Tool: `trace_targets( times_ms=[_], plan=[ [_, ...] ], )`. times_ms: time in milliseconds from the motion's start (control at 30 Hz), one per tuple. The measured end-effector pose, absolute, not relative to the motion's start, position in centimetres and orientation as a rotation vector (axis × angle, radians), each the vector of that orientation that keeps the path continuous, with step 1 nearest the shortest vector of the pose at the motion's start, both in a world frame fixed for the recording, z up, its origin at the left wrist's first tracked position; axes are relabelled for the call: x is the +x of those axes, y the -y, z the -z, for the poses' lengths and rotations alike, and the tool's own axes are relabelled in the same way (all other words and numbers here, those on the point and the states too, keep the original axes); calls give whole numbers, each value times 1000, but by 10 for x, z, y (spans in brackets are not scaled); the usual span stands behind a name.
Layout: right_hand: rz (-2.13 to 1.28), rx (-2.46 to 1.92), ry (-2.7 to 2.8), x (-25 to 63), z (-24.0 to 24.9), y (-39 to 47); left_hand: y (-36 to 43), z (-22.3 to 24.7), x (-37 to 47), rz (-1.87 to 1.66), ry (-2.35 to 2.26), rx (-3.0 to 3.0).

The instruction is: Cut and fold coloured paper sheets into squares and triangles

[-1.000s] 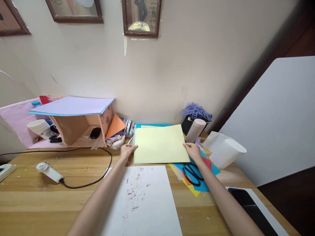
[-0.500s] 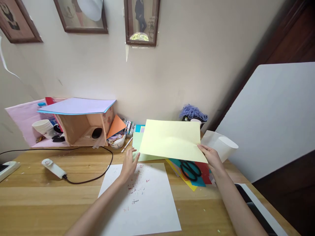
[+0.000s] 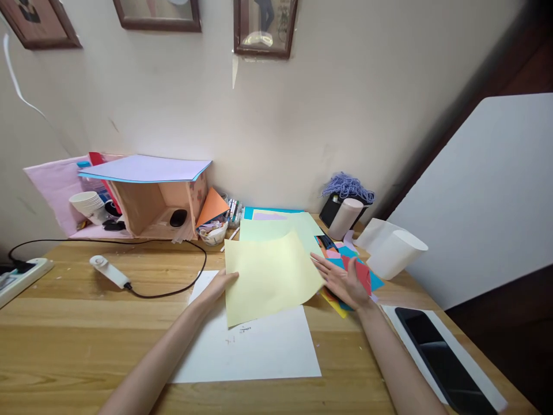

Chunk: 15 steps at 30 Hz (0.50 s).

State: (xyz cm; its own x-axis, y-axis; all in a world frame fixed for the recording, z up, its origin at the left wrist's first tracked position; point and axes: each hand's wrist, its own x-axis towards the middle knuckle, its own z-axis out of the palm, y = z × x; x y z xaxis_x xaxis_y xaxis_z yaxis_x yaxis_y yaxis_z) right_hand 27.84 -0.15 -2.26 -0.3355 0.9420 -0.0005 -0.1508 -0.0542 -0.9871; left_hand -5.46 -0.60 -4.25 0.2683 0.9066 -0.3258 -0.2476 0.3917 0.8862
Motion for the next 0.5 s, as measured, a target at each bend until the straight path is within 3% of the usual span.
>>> trace_targets(
  times_ms=[167, 333, 500],
  plan=[
    [-1236, -1004, 1739, 248, 25, 19, 6, 48, -58, -943, -997, 809],
    [-802, -1473, 1699, 201, 45, 34, 10, 47, -55, -962, -986, 762],
    [-439, -1391, 2012, 173, 56, 53, 19, 45, -41, -1029, -1016, 780]
  ],
)
